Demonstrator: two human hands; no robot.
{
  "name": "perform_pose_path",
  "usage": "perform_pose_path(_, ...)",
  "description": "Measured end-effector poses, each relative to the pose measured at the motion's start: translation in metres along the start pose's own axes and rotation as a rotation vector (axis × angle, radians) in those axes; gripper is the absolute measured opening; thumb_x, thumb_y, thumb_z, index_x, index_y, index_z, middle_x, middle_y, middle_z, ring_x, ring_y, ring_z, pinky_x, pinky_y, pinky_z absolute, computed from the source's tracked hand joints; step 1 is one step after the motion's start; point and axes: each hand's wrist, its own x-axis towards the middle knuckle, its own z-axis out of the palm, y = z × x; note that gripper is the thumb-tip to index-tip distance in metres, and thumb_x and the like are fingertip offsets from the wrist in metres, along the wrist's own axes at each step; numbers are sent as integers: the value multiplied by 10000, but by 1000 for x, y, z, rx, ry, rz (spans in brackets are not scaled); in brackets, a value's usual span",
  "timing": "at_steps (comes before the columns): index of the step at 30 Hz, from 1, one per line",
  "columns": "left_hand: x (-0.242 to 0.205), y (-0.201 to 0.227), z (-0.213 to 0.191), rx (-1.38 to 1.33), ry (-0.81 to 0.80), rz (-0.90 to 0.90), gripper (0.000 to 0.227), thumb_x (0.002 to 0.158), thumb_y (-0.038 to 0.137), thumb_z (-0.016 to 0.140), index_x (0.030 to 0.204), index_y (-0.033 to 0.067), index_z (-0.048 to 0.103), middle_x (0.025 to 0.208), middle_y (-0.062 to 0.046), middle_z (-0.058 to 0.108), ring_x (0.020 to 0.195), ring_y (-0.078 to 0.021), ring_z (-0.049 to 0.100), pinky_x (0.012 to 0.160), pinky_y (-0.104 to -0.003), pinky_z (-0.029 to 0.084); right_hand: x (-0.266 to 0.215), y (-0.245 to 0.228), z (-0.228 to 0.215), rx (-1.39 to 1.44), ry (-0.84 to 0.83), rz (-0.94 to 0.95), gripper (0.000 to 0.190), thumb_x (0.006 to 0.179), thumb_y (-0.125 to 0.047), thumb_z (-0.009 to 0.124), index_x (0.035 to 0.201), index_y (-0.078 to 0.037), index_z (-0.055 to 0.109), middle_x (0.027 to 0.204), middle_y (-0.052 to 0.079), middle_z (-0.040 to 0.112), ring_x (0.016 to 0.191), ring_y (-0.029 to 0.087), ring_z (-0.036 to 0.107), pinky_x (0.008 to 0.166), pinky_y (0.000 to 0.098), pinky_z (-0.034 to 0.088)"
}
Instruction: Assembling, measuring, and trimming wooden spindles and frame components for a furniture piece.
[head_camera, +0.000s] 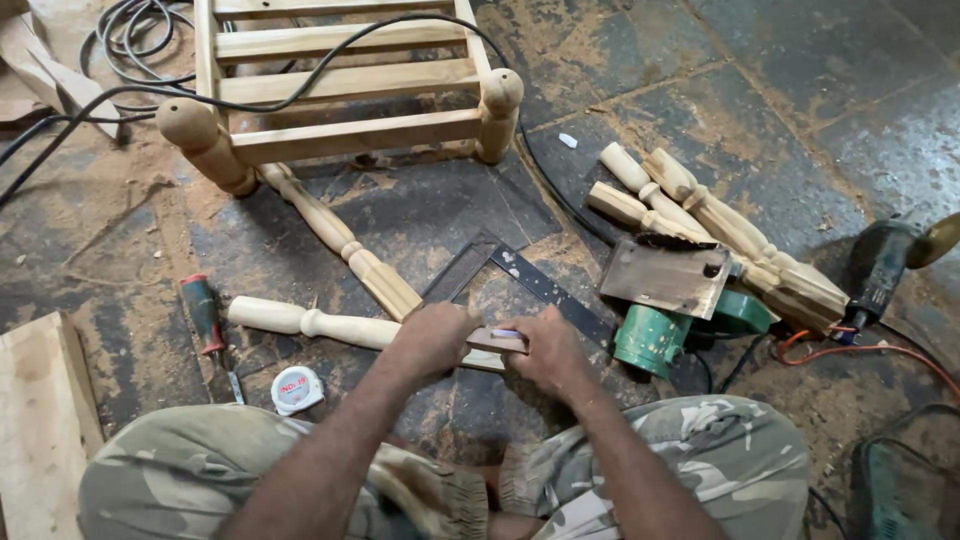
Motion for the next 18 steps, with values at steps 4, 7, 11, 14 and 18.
perform_pose_path(4,-2,13,-7,-21,-92,-116,199,909,106,636,1092,120,714,957,-130,747,897,-290,754,832,-434,601,5,10,9,11,-15,-15,451,785,-198,823,1220,-285,742,989,85,689,863,232,660,792,362,595)
perform_pose_path(7,-1,18,-15,4,-71,-67,247,868,86,685,1112,102,720,982,-159,735,948,-319,712,862,-445,574,4,8,7,-1,55,-93,476,792,-227,831,1255,-253,728,959,102,697,871,249,676,792,378,594)
perform_pose_path(11,2,23,-12,97,-49,-13,393,874,92,680,1265,103,633,956,-178,735,931,-332,704,820,-463,577,-1,-6,-4,-1,63,-19,525,783,-235,831,1293,-254,708,980,145,649,847,275,682,785,398,597)
perform_pose_path(14,3,25,-10,128,-92,-45,293,931,92,641,1224,93,656,981,-152,759,921,-298,745,839,-442,601,-2,-6,-2,-17,58,-6,494,795,-255,832,1274,-234,715,967,163,638,858,297,677,776,421,596)
perform_pose_path(18,-6,42,-37,-63,-119,-54,517,869,87,656,1367,115,522,989,-168,731,917,-322,737,827,-447,599,0,-3,2,-66,22,14,445,828,-268,813,1251,-195,699,993,166,623,887,296,668,780,430,595)
